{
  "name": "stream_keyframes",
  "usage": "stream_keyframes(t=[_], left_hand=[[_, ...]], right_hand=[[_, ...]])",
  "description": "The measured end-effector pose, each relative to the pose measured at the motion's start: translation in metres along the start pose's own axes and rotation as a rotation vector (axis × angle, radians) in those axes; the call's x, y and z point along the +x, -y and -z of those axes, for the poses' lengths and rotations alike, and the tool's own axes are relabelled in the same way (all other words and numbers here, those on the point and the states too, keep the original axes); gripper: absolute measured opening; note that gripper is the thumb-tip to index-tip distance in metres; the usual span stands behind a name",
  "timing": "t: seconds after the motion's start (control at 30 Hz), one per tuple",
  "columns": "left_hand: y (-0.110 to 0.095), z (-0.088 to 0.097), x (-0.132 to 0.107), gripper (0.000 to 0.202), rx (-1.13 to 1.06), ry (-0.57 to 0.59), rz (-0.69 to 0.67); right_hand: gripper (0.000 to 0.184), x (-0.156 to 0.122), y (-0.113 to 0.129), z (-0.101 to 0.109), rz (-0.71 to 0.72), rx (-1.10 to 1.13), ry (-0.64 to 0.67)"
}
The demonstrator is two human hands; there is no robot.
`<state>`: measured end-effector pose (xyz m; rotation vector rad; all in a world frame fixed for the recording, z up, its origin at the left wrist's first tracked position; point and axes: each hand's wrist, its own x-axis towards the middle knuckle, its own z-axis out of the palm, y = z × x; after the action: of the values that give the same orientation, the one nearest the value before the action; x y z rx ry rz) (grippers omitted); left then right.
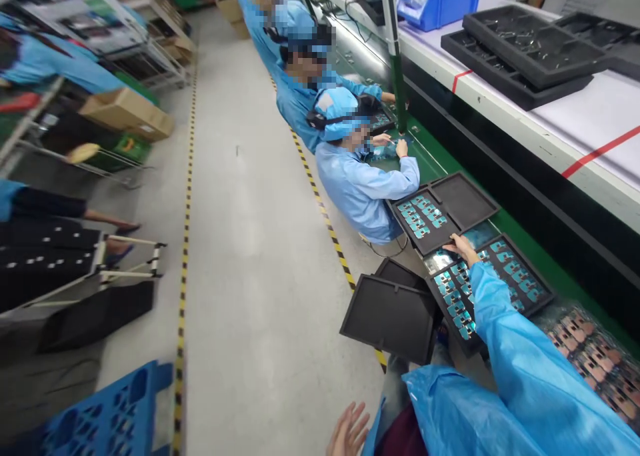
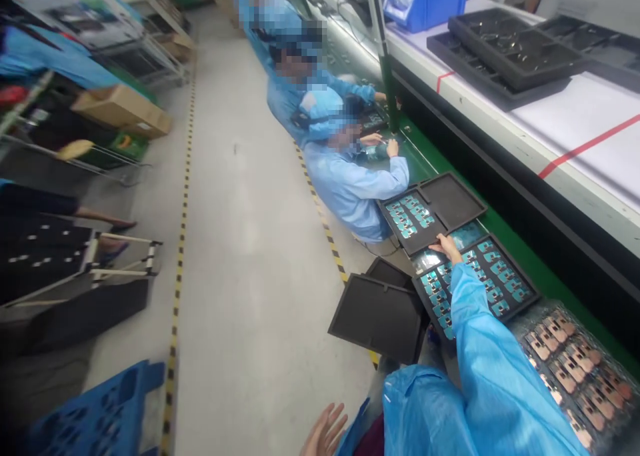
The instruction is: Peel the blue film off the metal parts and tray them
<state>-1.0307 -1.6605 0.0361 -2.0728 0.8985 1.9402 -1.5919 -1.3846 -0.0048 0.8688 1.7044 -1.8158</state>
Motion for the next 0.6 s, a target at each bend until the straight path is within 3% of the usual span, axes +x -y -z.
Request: stream_keyframes(t=[0.13, 0.23, 0.3, 0.4, 0.5, 0.6], left_hand=[[0.001, -0.022, 0.006, 0.046, -0.012, 0.014, 0.029], [-0.005, -0.038, 0.001, 0.045, 0.041, 0.055, 0.008], [-0.010, -0.047, -0.005, 0.041, 0.127, 0.098, -0.045], [-0.016, -0.073, -0.010, 0.036, 0.332, 0.204, -0.190], [-0.016, -0.130, -0.008, 0.047, 0.597, 0.381, -0.274], [-0.014, -0.211, 0.003, 0.064, 0.765, 0.501, -0.322]], right_hand=[[0.026, -0.007, -0.006, -0.011, 0.021, -0.028, -0.022], [0.025, -0.024, -0.017, -0.017, 0.042, -0.013, -0.034], [0.022, -0.039, -0.037, -0.013, 0.051, 0.022, -0.055], [0.020, -0.075, -0.091, 0.009, 0.052, 0.087, -0.119], [0.017, -0.138, -0.162, 0.033, 0.016, 0.141, -0.220], [0.023, -0.212, -0.235, 0.047, -0.072, 0.182, -0.360]])
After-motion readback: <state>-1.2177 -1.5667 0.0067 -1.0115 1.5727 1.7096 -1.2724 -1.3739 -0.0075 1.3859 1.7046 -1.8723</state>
